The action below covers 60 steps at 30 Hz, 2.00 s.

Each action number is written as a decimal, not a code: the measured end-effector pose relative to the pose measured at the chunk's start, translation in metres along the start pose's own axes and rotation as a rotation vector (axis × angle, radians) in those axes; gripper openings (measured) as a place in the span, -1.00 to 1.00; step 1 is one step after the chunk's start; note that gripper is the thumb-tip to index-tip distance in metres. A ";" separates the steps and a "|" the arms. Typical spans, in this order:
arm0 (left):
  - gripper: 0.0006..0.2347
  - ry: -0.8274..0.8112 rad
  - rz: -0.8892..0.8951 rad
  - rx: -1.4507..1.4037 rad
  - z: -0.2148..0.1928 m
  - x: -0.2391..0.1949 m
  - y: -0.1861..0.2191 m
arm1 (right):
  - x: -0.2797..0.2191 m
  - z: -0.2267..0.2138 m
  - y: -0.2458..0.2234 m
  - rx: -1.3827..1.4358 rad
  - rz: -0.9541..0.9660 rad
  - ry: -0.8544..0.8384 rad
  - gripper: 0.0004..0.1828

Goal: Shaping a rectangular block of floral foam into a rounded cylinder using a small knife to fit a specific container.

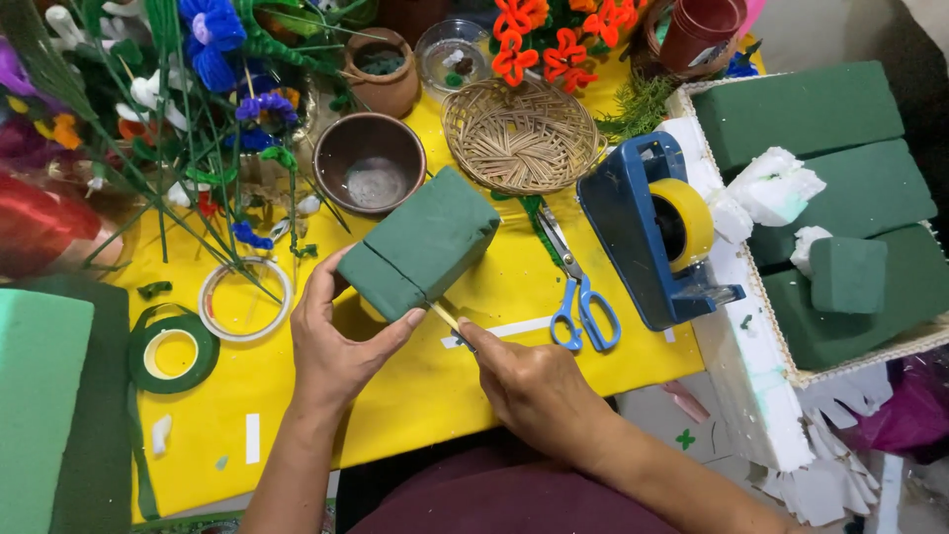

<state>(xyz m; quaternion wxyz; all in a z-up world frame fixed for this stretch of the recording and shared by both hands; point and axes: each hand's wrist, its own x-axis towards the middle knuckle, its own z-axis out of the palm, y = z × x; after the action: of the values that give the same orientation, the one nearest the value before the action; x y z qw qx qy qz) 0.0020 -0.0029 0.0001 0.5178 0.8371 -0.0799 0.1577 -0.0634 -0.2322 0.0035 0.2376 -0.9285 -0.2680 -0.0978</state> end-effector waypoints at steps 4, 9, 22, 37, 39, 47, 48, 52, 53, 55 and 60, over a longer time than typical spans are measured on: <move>-0.36 -0.002 -0.002 0.002 0.000 -0.001 0.000 | 0.003 0.000 -0.002 -0.004 0.001 0.010 -0.49; -0.37 -0.006 -0.006 -0.020 0.000 0.000 0.001 | 0.004 0.003 0.000 -0.058 -0.012 -0.008 -0.51; -0.38 -0.022 -0.043 -0.003 0.000 -0.001 0.005 | 0.006 0.023 0.008 -0.092 0.079 -0.146 -0.46; -0.25 -0.060 -0.016 -0.208 -0.004 -0.006 -0.026 | 0.021 0.000 0.018 0.080 0.219 -0.266 -0.65; -0.36 -0.024 -0.046 -0.340 -0.006 -0.005 -0.026 | 0.020 0.003 0.034 0.401 0.296 -0.241 -0.64; -0.30 -0.031 -0.079 -0.434 -0.039 -0.014 -0.010 | -0.008 -0.029 0.033 0.427 0.258 -0.286 -0.53; -0.28 -0.030 -0.117 -0.484 -0.045 -0.015 -0.005 | -0.017 -0.032 0.039 0.350 0.207 -0.302 -0.41; -0.27 -0.038 -0.107 -0.579 -0.055 -0.026 -0.011 | -0.032 -0.037 0.046 0.203 0.375 -0.355 -0.52; -0.23 -0.060 -0.133 -0.620 -0.055 -0.030 -0.011 | -0.034 -0.031 0.051 0.179 0.250 -0.264 -0.47; -0.20 -0.094 -0.155 -0.670 -0.052 -0.035 -0.002 | -0.036 -0.022 0.056 0.146 0.135 -0.167 -0.41; -0.16 -0.161 0.040 -0.462 -0.047 -0.042 0.018 | -0.023 -0.029 0.042 -0.027 0.016 0.077 -0.64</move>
<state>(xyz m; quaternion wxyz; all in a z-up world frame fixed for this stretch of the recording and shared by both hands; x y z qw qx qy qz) -0.0512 0.0290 0.0204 0.6842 0.7045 -0.1716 0.0782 -0.0612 -0.2884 0.0048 0.2360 -0.9293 -0.2501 -0.1350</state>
